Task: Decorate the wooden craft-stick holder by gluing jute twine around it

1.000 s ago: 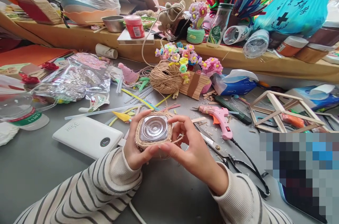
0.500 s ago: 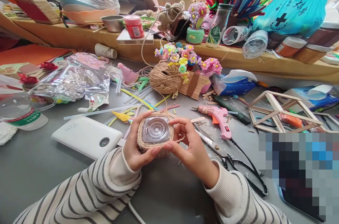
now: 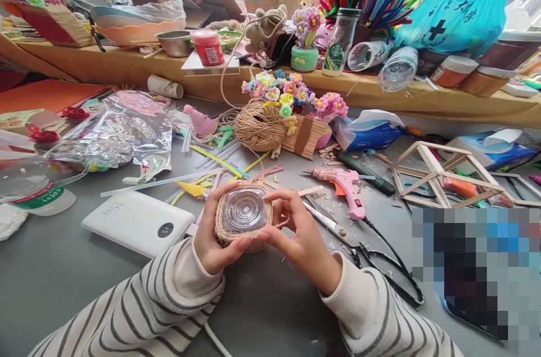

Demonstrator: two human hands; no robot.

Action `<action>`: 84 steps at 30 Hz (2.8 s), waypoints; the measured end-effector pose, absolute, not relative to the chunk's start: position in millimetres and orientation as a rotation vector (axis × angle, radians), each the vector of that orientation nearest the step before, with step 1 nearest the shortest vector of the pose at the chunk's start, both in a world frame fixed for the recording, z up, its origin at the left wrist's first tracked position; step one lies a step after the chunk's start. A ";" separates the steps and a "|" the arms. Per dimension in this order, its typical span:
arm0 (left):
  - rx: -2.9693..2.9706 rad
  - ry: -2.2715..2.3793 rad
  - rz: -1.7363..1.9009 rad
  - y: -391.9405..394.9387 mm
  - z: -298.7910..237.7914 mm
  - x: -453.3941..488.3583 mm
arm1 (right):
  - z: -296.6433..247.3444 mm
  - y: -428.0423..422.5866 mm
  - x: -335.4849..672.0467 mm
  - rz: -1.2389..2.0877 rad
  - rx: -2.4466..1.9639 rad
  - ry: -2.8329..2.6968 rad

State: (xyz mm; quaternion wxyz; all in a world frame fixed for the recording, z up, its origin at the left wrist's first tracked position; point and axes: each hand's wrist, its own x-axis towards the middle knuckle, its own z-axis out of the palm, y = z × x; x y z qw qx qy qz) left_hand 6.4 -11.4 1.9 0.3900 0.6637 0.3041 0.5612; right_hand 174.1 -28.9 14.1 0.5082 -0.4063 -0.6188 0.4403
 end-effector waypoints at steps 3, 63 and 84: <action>1.697 0.745 1.425 -10.9 2.3 5.8 | 14.1 -28.2 173.4 1.064 -0.983 -1.485; 2.107 0.529 1.496 6.9 1.8 -6.1 | 7.7 -23.7 180.8 0.716 -0.854 -1.784; 2.064 0.562 1.557 6.6 3.2 -4.0 | 13.2 -21.7 179.1 0.725 -0.794 -1.774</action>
